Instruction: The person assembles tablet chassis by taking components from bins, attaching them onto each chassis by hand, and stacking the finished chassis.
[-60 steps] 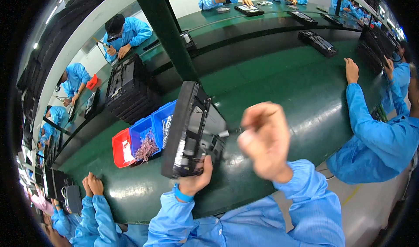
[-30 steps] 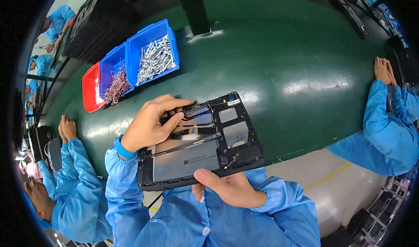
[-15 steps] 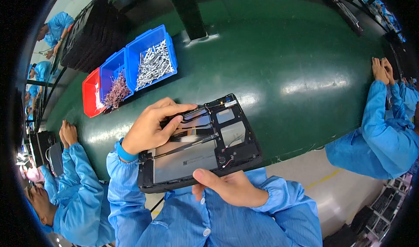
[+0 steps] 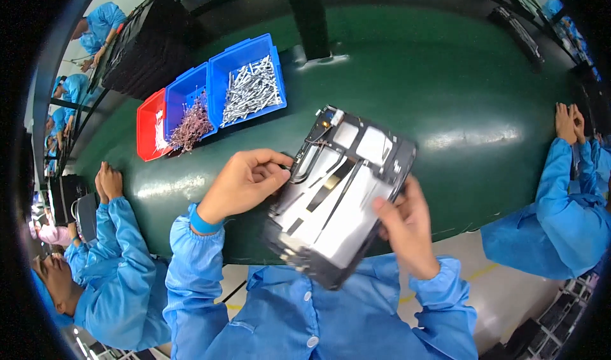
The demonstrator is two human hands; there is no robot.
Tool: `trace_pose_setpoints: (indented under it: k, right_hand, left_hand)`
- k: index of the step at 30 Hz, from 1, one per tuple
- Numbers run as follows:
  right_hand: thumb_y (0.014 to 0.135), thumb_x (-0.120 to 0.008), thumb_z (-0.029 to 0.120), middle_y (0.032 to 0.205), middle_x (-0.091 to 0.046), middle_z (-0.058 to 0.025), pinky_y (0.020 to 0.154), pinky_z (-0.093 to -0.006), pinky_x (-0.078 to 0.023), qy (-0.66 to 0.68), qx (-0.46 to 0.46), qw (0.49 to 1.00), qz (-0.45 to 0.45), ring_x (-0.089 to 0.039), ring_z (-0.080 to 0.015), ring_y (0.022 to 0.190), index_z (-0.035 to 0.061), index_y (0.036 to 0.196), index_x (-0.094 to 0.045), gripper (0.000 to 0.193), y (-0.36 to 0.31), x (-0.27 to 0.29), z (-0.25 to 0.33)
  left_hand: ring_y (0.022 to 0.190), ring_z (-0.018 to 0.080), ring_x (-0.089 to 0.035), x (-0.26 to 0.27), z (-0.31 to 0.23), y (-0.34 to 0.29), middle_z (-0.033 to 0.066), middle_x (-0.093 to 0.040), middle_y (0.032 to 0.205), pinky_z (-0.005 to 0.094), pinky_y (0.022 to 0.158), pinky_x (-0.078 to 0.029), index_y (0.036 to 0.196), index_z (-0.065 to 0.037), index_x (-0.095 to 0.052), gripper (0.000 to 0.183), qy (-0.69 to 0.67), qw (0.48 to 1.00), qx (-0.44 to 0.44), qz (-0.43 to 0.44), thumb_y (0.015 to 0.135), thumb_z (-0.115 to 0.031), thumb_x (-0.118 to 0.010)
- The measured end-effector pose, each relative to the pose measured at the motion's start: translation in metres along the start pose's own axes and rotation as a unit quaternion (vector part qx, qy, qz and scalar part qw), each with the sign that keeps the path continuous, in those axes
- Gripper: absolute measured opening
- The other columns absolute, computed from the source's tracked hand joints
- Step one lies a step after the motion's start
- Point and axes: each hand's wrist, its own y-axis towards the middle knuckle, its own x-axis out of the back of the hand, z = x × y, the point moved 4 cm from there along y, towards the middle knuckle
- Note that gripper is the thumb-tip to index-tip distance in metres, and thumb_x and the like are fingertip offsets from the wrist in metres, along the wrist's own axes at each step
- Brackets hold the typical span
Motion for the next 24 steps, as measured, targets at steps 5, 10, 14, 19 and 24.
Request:
trace_pose_setpoints:
  k: [5, 10, 14, 19, 24]
  right_hand:
    - [0.096, -0.063, 0.009, 0.101, -0.068, -0.0106, 0.067, -0.0206, -0.046, -0.219, 0.198, 0.954, -0.043, -0.059, -0.0061, 0.08, -0.0063, 0.148, -0.033, 0.061, 0.034, 0.012, 0.015]
    - [0.096, -0.065, 0.012, 0.092, -0.069, -0.0098, 0.06, -0.0188, -0.044, -0.228, 0.191, 0.953, -0.053, -0.058, -0.004, 0.073, -0.0065, 0.145, -0.038, 0.059, 0.041, 0.015, 0.014]
    - [0.096, -0.065, 0.012, 0.092, -0.069, -0.0097, 0.06, -0.0194, -0.045, -0.198, 0.199, 0.957, -0.067, -0.059, -0.0045, 0.072, -0.0064, 0.145, -0.039, 0.059, 0.04, 0.016, 0.014]
    - [0.096, -0.066, 0.013, 0.089, -0.068, -0.009, 0.06, -0.019, -0.044, -0.216, 0.181, 0.958, -0.057, -0.059, -0.0045, 0.072, -0.0055, 0.145, -0.04, 0.059, 0.041, 0.017, 0.013]
    - [0.096, -0.066, 0.014, 0.087, -0.067, -0.0082, 0.058, -0.0181, -0.042, -0.195, 0.184, 0.961, -0.061, -0.058, -0.0039, 0.071, -0.005, 0.145, -0.04, 0.058, 0.04, 0.015, 0.013]
  left_hand:
    - [0.07, 0.0102, -0.065, -0.022, 0.006, -0.007, 0.0067, -0.068, 0.077, 0.0244, 0.06, -0.05, 0.107, 0.006, -0.062, 0.024, -0.133, 0.99, 0.033, 0.026, 0.088, -0.006, -0.07]
    - [0.067, 0.0101, -0.063, -0.025, 0.006, -0.004, 0.0077, -0.068, 0.076, 0.0249, 0.059, -0.049, 0.101, 0.005, -0.061, 0.022, -0.113, 0.993, 0.029, 0.007, 0.085, -0.006, -0.072]
    - [0.068, 0.0097, -0.063, -0.027, 0.005, 0.0, 0.0072, -0.066, 0.078, 0.0246, 0.06, -0.051, 0.102, 0.005, -0.057, 0.023, -0.104, 0.994, 0.037, 0.022, 0.086, -0.002, -0.071]
    - [0.065, 0.0087, -0.061, -0.026, 0.006, 0.0, 0.0063, -0.066, 0.073, 0.0246, 0.057, -0.047, 0.098, 0.004, -0.06, 0.022, -0.117, 0.992, 0.044, -0.002, 0.082, -0.004, -0.073]
    - [0.064, 0.0085, -0.061, -0.026, 0.005, 0.002, 0.0062, -0.065, 0.072, 0.0234, 0.056, -0.046, 0.097, 0.004, -0.059, 0.021, -0.109, 0.992, 0.056, 0.003, 0.083, -0.003, -0.072]
